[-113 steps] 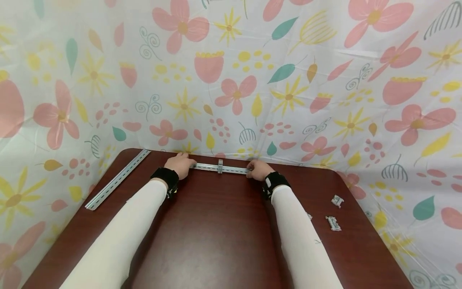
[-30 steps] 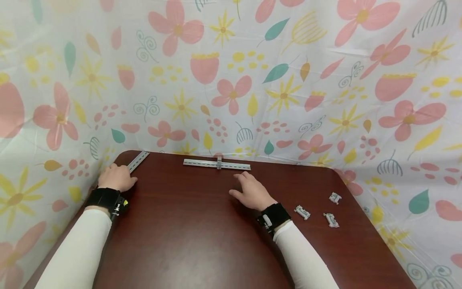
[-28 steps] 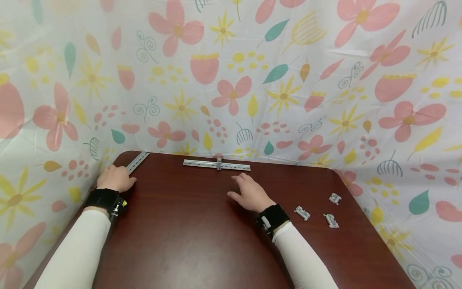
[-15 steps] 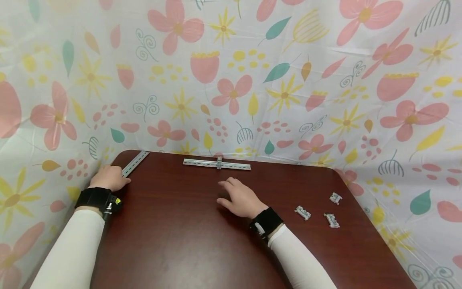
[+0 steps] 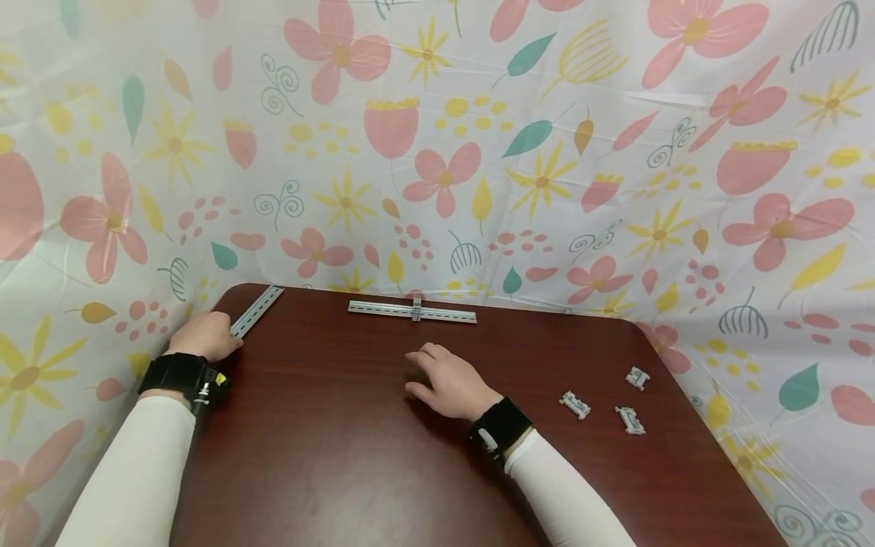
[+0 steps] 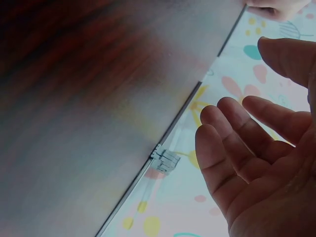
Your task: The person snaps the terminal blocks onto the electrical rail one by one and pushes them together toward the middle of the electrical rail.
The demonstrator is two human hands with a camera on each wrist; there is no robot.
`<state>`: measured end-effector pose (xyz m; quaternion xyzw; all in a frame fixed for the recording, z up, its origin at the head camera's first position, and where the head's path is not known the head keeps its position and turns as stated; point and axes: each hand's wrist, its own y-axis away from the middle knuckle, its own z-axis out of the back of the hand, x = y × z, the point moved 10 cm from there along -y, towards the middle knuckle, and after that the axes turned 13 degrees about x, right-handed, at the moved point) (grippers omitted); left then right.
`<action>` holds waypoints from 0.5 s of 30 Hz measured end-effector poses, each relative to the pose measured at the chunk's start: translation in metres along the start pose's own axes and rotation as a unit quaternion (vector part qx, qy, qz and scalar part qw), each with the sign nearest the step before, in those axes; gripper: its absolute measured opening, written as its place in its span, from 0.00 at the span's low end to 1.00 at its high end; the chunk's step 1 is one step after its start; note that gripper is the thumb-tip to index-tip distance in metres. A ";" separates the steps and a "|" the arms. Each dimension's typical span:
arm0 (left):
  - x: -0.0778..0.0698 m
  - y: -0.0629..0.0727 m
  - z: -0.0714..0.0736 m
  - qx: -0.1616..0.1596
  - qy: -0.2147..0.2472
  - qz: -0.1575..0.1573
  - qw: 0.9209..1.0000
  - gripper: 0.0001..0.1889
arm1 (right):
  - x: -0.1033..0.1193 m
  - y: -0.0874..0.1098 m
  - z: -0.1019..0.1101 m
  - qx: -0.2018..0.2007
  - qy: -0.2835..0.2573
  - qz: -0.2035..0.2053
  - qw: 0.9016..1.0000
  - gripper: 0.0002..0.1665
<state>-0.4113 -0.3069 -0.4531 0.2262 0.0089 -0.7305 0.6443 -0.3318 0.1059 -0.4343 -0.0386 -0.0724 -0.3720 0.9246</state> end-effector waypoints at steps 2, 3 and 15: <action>0.000 0.000 0.000 0.000 0.001 -0.002 1.000 0.12 | 0.001 0.000 -0.001 -0.001 -0.001 0.003 1.000 0.31; 0.001 0.000 0.000 0.000 0.001 -0.002 1.000 0.11 | 0.001 0.000 -0.001 -0.002 -0.001 0.004 1.000 0.31; -0.003 0.005 0.003 0.006 0.007 -0.009 1.000 0.15 | 0.007 -0.007 -0.005 0.017 -0.033 0.005 0.999 0.33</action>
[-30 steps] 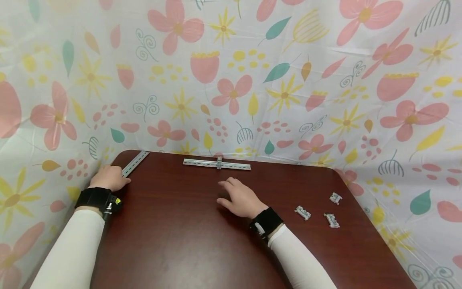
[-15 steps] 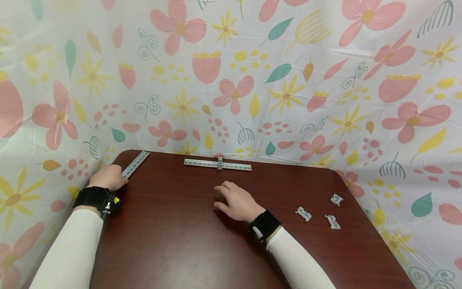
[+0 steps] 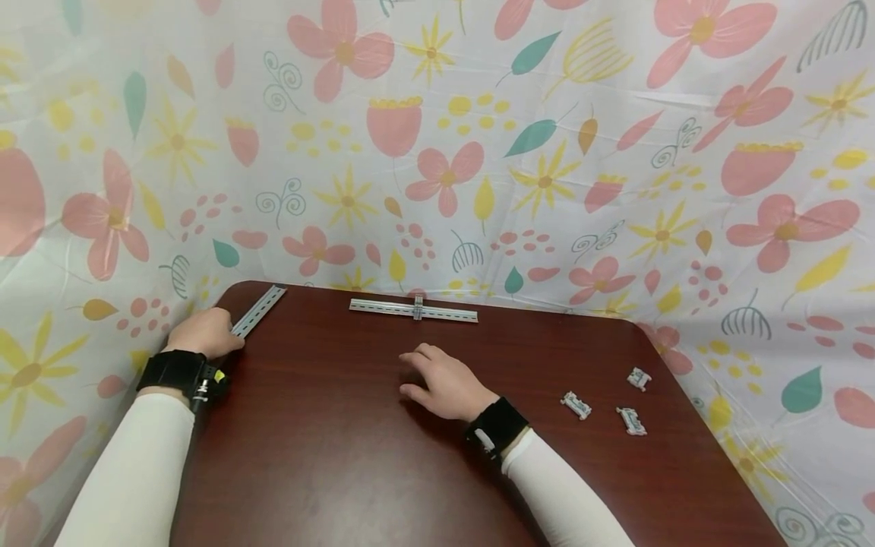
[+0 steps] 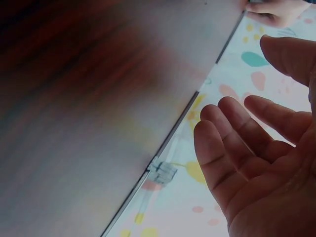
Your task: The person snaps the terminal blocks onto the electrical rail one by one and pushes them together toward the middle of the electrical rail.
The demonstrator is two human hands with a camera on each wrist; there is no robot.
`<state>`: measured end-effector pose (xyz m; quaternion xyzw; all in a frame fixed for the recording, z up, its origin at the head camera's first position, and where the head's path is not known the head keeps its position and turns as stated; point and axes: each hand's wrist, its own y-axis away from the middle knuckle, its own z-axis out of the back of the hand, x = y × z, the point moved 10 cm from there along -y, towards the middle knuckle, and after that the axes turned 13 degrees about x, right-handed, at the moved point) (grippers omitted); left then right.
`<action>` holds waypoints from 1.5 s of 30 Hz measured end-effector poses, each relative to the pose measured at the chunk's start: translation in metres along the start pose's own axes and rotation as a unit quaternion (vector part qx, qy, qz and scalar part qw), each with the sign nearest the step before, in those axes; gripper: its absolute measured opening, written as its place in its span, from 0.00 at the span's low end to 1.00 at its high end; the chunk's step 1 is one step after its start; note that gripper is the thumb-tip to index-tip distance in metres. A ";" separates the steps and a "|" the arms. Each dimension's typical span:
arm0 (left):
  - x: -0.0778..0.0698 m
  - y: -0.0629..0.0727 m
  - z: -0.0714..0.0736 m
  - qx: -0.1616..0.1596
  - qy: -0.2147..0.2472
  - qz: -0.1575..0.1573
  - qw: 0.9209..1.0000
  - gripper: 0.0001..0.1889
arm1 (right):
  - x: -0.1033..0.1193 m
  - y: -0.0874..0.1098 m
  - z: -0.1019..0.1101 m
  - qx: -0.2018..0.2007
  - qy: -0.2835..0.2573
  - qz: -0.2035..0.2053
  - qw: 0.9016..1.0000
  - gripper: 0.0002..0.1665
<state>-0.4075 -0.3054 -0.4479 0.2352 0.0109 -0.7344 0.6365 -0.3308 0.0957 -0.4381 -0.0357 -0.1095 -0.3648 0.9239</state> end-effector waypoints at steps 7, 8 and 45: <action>-0.003 0.006 0.001 0.006 0.004 -0.007 1.000 0.20 | 0.020 -0.020 0.001 0.011 0.006 0.024 1.000 0.34; -0.004 0.007 0.001 0.009 0.004 -0.007 1.000 0.20 | 0.023 -0.024 0.001 0.012 0.009 0.027 1.000 0.34; -0.055 0.023 -0.020 0.061 -0.026 -0.071 0.995 0.09 | 0.042 -0.176 -0.023 0.124 0.039 -0.044 0.991 0.42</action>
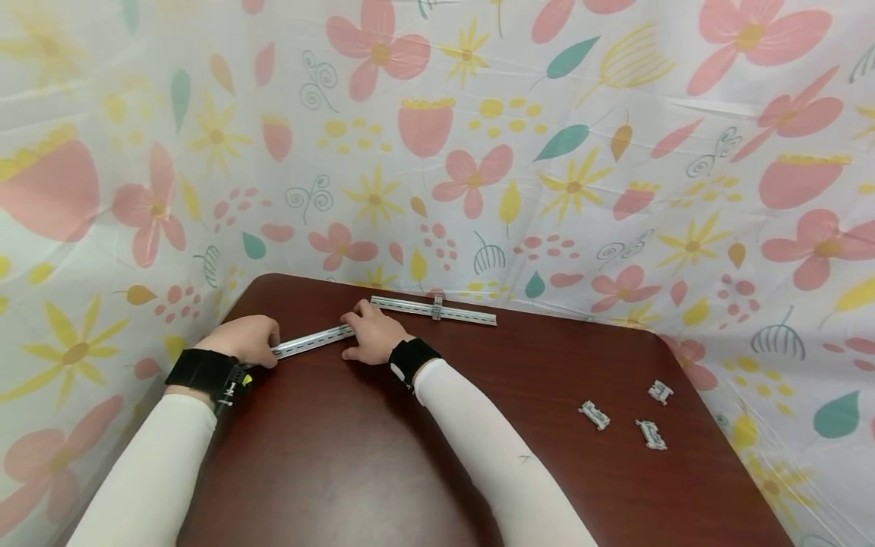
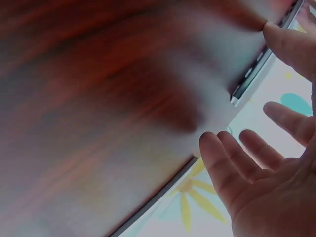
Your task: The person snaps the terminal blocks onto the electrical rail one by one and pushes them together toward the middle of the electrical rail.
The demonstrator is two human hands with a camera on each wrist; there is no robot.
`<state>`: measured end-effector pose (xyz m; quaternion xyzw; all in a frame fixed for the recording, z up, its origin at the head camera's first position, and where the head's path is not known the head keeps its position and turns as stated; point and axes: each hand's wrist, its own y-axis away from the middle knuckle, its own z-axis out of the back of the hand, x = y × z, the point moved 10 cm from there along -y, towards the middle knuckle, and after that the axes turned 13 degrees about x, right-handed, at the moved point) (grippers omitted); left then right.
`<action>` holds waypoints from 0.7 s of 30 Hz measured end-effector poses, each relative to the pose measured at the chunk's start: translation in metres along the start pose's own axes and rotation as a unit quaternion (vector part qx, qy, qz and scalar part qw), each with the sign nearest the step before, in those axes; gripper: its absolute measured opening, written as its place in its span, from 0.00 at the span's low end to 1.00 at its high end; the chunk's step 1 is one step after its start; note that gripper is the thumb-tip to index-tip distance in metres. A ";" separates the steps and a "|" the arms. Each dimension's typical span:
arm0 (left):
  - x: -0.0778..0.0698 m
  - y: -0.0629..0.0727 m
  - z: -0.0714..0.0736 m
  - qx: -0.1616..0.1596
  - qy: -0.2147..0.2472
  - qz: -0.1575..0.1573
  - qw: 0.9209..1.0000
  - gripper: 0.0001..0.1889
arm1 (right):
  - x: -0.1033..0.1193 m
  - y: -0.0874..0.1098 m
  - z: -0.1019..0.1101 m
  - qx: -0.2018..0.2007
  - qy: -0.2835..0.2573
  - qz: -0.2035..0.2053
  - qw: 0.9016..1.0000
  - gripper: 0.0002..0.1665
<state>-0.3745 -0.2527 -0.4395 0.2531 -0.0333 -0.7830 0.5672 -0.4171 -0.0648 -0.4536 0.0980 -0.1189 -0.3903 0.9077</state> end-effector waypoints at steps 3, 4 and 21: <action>-0.005 -0.004 -0.002 0.000 0.001 -0.021 1.000 0.11 | 0.002 -0.004 0.001 0.008 0.013 0.000 1.000 0.41; -0.007 -0.005 -0.003 0.001 0.001 -0.026 1.000 0.12 | 0.003 -0.005 0.000 0.012 0.017 0.001 1.000 0.40; -0.024 -0.015 -0.010 -0.006 -0.010 -0.050 0.999 0.14 | -0.001 0.009 0.000 0.014 0.035 0.019 0.999 0.22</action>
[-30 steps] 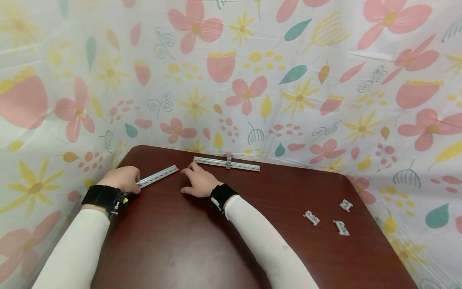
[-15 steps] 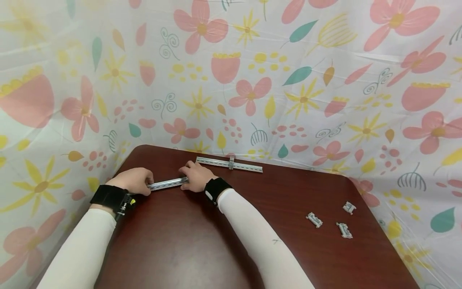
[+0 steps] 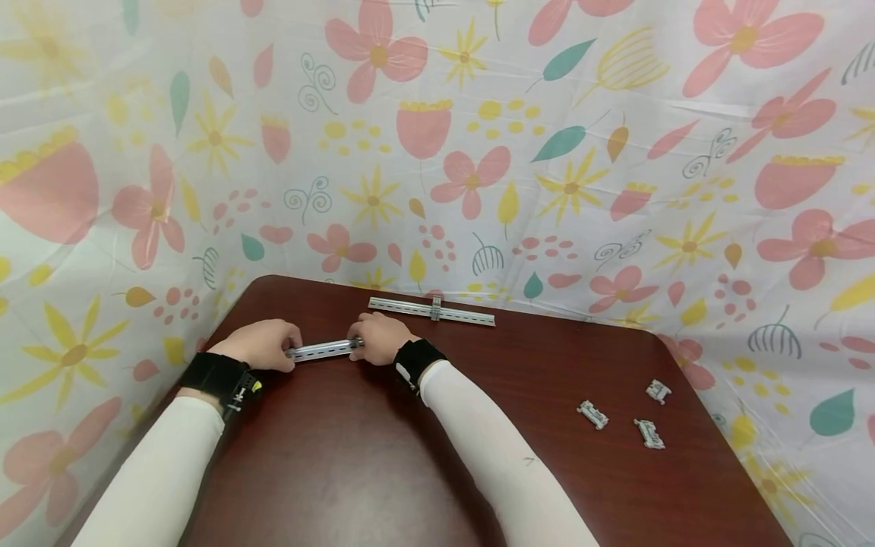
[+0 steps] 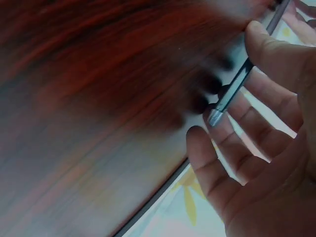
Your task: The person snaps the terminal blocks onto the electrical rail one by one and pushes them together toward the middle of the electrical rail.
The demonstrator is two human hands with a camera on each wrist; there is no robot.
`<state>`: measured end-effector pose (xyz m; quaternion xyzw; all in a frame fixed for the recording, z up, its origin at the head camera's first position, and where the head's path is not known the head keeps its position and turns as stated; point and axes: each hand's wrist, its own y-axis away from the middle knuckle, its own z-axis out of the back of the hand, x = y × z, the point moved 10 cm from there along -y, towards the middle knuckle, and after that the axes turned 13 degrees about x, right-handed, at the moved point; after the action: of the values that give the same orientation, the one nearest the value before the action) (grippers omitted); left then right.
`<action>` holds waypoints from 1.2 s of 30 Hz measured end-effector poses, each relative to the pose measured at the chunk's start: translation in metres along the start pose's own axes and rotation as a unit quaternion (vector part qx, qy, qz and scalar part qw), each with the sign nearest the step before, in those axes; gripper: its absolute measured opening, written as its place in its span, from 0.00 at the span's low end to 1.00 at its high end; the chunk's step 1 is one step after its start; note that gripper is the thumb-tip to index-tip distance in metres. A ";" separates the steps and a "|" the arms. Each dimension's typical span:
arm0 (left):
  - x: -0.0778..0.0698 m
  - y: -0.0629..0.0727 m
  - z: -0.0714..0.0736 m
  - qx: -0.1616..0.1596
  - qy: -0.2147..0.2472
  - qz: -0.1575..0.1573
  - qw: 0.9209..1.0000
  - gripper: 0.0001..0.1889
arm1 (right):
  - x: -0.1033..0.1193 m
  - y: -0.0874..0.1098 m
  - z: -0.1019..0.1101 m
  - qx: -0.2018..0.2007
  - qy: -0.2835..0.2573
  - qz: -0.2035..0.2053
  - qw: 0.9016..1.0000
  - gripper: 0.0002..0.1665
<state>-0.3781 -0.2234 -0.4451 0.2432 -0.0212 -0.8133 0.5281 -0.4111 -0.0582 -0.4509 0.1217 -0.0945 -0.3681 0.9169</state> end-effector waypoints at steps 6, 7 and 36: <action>-0.009 0.002 0.000 0.001 -0.002 -0.007 1.000 0.15 | -0.012 0.017 -0.002 -0.005 -0.002 -0.018 1.000 0.21; -0.011 0.002 0.000 0.001 -0.002 -0.012 1.000 0.14 | -0.015 0.021 -0.002 -0.006 -0.004 -0.020 1.000 0.21; -0.060 -0.018 -0.019 -0.017 -0.062 -0.066 0.996 0.08 | -0.088 0.152 -0.033 -0.069 -0.072 -0.075 0.992 0.19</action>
<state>-0.3659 -0.1596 -0.4443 0.1837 -0.0238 -0.8604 0.4747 -0.3658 0.1147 -0.4456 0.0386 -0.1250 -0.4495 0.8837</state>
